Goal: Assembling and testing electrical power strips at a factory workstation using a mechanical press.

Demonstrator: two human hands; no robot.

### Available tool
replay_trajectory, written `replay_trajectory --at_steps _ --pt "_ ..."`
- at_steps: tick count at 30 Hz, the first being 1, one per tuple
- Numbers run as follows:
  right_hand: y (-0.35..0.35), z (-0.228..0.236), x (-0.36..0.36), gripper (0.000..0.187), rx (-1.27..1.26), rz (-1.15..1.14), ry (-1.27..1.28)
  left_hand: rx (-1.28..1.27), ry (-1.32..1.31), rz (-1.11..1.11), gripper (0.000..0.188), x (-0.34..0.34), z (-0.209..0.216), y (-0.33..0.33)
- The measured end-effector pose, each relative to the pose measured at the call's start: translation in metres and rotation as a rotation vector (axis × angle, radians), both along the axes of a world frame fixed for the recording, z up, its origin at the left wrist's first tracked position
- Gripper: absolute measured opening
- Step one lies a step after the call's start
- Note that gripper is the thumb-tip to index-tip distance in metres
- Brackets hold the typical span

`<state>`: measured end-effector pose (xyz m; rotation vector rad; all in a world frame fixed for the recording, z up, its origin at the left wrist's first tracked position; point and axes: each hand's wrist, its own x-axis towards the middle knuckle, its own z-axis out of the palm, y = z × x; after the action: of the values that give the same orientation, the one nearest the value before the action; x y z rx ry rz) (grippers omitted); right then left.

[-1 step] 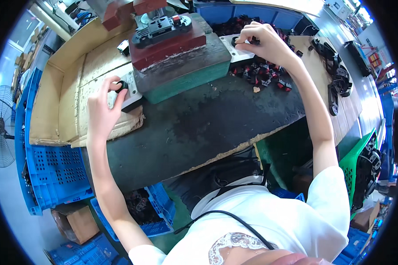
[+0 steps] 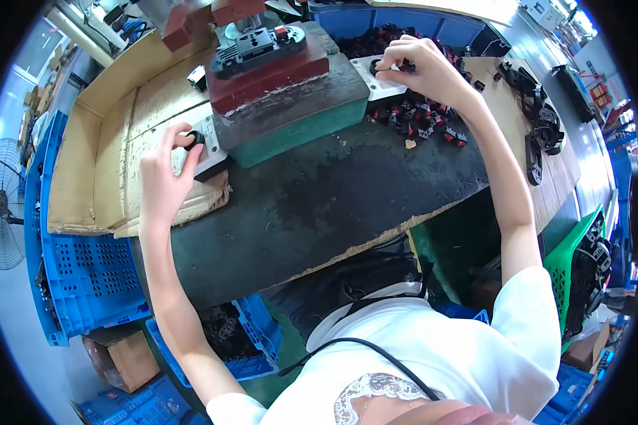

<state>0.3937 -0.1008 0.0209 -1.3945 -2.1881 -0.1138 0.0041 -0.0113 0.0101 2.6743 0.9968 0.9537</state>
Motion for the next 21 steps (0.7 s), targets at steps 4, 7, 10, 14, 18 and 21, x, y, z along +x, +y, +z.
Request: replay_trajectory --at_steps 4,7,10,14,18,21 --pt "-0.0008 0.0000 -0.0017 0.013 0.016 -0.010 0.012 0.000 0.013 0.003 0.024 0.0016 0.0020 -0.0005" --pt "0.0001 -0.0021 0.0002 0.014 0.020 -0.017 0.007 -0.004 -0.001 -0.007 0.023 0.0021 0.0007 0.0017" --pt "-0.0007 -0.0003 -0.0003 0.014 0.001 -0.030 -0.001 -0.012 0.015 0.002 0.021 0.0024 0.0027 0.0005" --pt "0.0013 -0.0038 0.0035 0.012 0.003 0.005 0.036 -0.014 0.017 -0.018 0.020 0.0027 0.0028 0.0002" --pt "-0.0004 -0.0004 0.0019 0.011 -0.099 0.024 0.129 -0.033 0.001 -0.018 0.018 0.0017 0.0041 -0.0028" --pt "0.0001 -0.0035 0.0052 0.010 -0.098 0.009 0.133 -0.044 0.019 -0.032 0.018 0.0025 0.0043 -0.0021"
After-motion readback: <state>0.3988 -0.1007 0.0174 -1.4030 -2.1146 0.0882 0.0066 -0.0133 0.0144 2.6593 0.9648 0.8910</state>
